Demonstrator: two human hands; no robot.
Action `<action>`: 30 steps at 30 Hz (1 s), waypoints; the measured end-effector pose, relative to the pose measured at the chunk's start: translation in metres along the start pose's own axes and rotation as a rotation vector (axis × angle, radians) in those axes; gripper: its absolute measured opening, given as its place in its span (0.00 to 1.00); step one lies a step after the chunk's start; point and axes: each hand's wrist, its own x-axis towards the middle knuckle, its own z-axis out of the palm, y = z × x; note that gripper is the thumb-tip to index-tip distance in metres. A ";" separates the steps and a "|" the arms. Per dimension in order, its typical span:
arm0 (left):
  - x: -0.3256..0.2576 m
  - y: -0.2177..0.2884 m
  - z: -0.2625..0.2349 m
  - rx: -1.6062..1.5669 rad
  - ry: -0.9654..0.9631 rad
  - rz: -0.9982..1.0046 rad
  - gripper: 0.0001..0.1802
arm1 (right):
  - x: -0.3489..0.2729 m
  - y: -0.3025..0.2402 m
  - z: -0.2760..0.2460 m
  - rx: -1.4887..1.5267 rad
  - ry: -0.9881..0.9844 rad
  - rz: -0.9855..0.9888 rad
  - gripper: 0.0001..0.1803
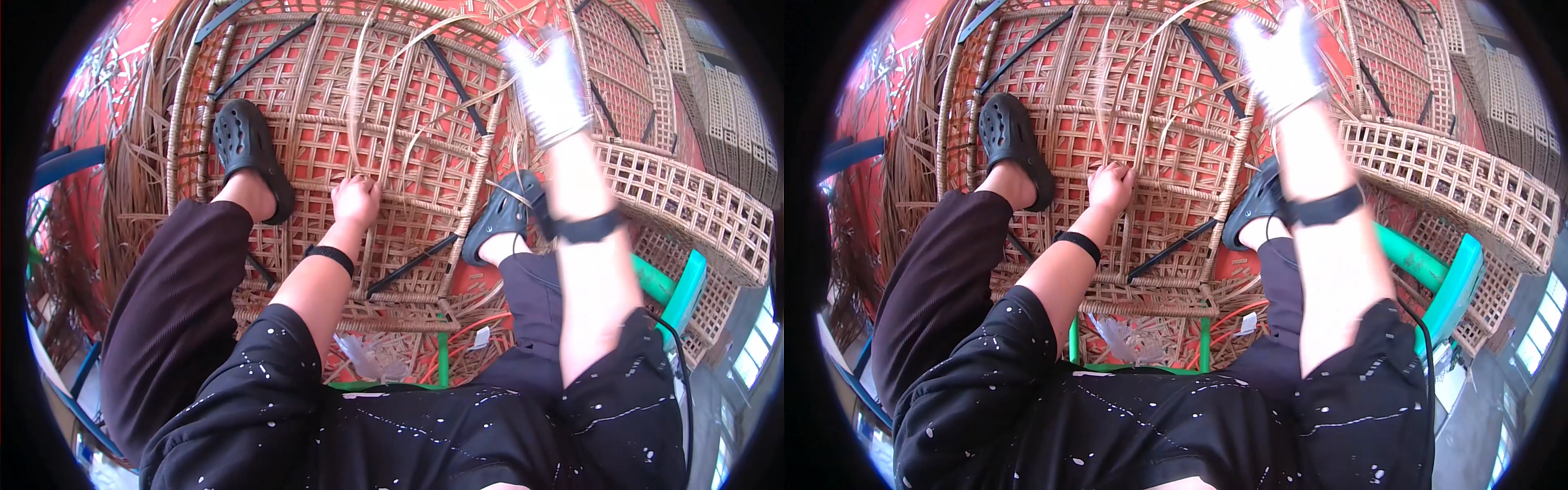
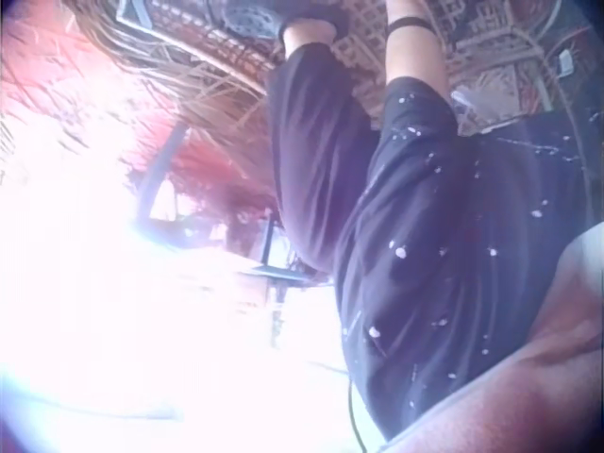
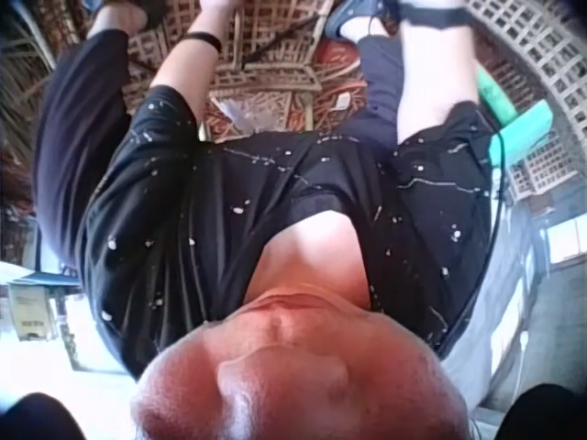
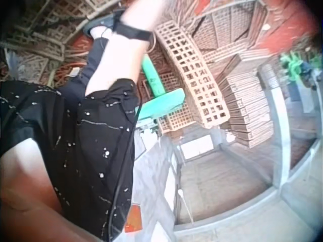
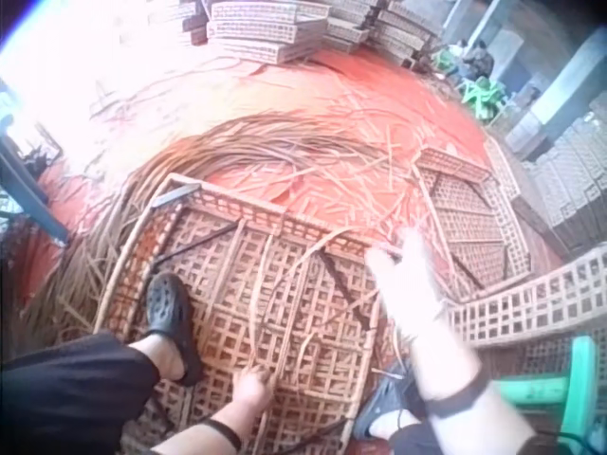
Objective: Weaving and securing bamboo or wicker strips onto the frame of a chair.
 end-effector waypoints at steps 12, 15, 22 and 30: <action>0.013 -0.001 -0.012 -0.056 -0.135 0.142 0.16 | -0.192 -0.047 0.152 1.415 -0.652 1.497 0.07; 0.020 -0.009 -0.015 -0.272 -0.185 0.072 0.17 | -0.193 -0.043 0.157 1.481 -0.653 1.537 0.07; 0.055 -0.012 -0.039 -0.216 -0.285 -0.016 0.15 | -0.189 -0.033 0.170 1.339 -0.931 1.380 0.06; 0.076 -0.008 -0.027 -0.097 -0.363 -0.046 0.15 | -0.177 -0.029 0.153 1.004 -1.300 0.740 0.18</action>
